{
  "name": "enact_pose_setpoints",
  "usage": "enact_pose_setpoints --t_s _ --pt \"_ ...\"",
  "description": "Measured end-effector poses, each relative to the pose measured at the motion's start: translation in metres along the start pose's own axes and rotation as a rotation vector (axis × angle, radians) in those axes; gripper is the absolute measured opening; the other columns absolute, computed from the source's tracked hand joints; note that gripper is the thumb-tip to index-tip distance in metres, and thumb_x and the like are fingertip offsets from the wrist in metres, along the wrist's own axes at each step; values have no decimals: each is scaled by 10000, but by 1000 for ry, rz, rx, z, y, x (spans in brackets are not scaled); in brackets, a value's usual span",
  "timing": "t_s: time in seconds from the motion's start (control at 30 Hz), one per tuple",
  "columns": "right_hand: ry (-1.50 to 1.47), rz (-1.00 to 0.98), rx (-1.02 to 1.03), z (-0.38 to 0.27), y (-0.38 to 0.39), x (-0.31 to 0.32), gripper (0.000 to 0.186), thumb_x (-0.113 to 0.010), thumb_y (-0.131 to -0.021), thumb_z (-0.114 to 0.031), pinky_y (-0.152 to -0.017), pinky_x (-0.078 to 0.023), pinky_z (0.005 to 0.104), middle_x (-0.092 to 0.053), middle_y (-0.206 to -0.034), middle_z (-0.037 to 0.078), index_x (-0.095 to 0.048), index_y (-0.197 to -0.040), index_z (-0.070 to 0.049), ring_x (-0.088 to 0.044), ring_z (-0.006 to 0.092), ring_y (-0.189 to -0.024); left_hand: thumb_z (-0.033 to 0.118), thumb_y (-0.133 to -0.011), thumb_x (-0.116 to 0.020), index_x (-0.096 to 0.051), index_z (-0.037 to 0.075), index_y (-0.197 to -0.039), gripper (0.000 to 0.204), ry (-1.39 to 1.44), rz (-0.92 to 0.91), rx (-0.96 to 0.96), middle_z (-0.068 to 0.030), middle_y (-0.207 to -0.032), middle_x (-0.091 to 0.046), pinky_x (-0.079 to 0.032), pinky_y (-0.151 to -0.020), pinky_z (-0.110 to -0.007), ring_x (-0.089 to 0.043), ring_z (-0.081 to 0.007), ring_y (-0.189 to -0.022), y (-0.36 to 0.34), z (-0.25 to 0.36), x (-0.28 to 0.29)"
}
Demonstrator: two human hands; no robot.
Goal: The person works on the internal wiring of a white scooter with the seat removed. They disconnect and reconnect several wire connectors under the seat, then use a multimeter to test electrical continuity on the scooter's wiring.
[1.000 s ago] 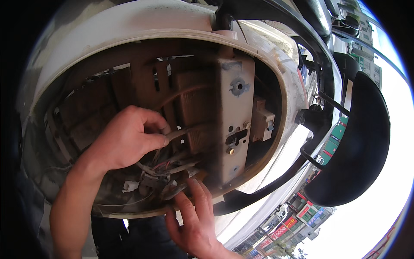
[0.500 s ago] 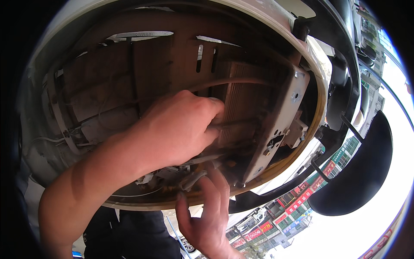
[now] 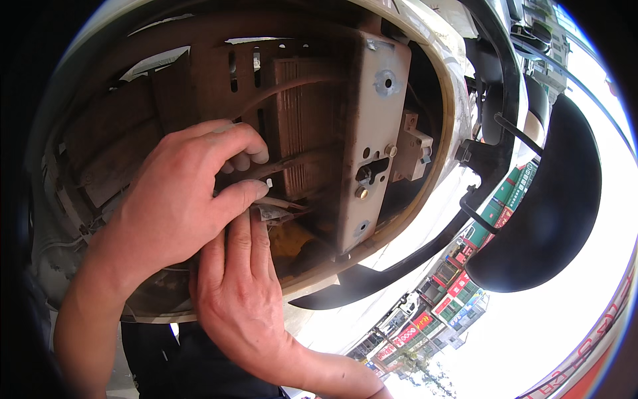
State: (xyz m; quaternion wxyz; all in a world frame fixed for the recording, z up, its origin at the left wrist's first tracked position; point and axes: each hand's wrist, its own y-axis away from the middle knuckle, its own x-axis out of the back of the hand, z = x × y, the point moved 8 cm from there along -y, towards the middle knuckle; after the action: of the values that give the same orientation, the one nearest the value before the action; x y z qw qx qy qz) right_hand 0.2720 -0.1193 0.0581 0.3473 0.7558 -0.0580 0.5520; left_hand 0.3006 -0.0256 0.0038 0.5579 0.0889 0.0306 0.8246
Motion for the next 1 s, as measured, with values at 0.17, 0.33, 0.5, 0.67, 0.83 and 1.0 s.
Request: enact_pose_setpoints --t_s 0.17,0.33,0.5,0.67,0.83,1.0 --pt "4 -110 35 -3 -7 -7 502 -584 -792 -42 -982 -457 514 -497 -1188 387 -478 -1227 185 -519 523 -1109 102 -769 -706 -685 -31 -965 238 -104 -240 -9 -169 -918 -674 -525 -794 -390 -659 -356 -877 -3 13 -12" --pt "-141 91 2 12 2 8 416 -581 -792 -47 -1003 -449 524 -511 -1194 374 -546 -1144 172 -521 504 -1144 85 -769 -690 -689 -27 -945 208 -231 -309 13 -188 -926 -686 -524 -801 -397 -664 -358 -906 -16 21 -25" --pt "-82 120 18 20 34 21 387 -624 -790 -90 -1021 -454 522 -557 -1231 286 -603 -1121 110 -567 407 -1147 66 -779 -678 -684 -24 -939 184 -266 -300 45 -185 -910 -691 -526 -799 -388 -671 -351 -893 -9 9 -29" --pt "70 417 223 35 58 32 371 -752 -697 -102 -994 -432 548 -587 -1249 243 -637 -1022 35 -562 413 -1174 24 -784 -675 -673 -28 -934 159 -269 -207 -9 -161 -914 -698 -527 -773 -365 -682 -322 -866 -1 12 -30" --pt "-71 46 15 42 62 44 291 -760 -685 -49 -1004 -458 548 -595 -1233 280 -652 -938 47 -579 439 -1181 -25 -773 -679 -640 -23 -907 140 -196 -118 -16 -124 -868 -679 -517 -758 -329 -675 -265 -834 0 15 -32" --pt "-170 168 94 47 62 43 282 -765 -662 -22 -964 -483 537 -647 -1117 215 -662 -922 17 -629 384 -1059 -63 -775 -676 -615 -3 -905 155 -253 59 -142 -81 -838 -650 -507 -749 -300 -657 -203 -813 2 29 -25"
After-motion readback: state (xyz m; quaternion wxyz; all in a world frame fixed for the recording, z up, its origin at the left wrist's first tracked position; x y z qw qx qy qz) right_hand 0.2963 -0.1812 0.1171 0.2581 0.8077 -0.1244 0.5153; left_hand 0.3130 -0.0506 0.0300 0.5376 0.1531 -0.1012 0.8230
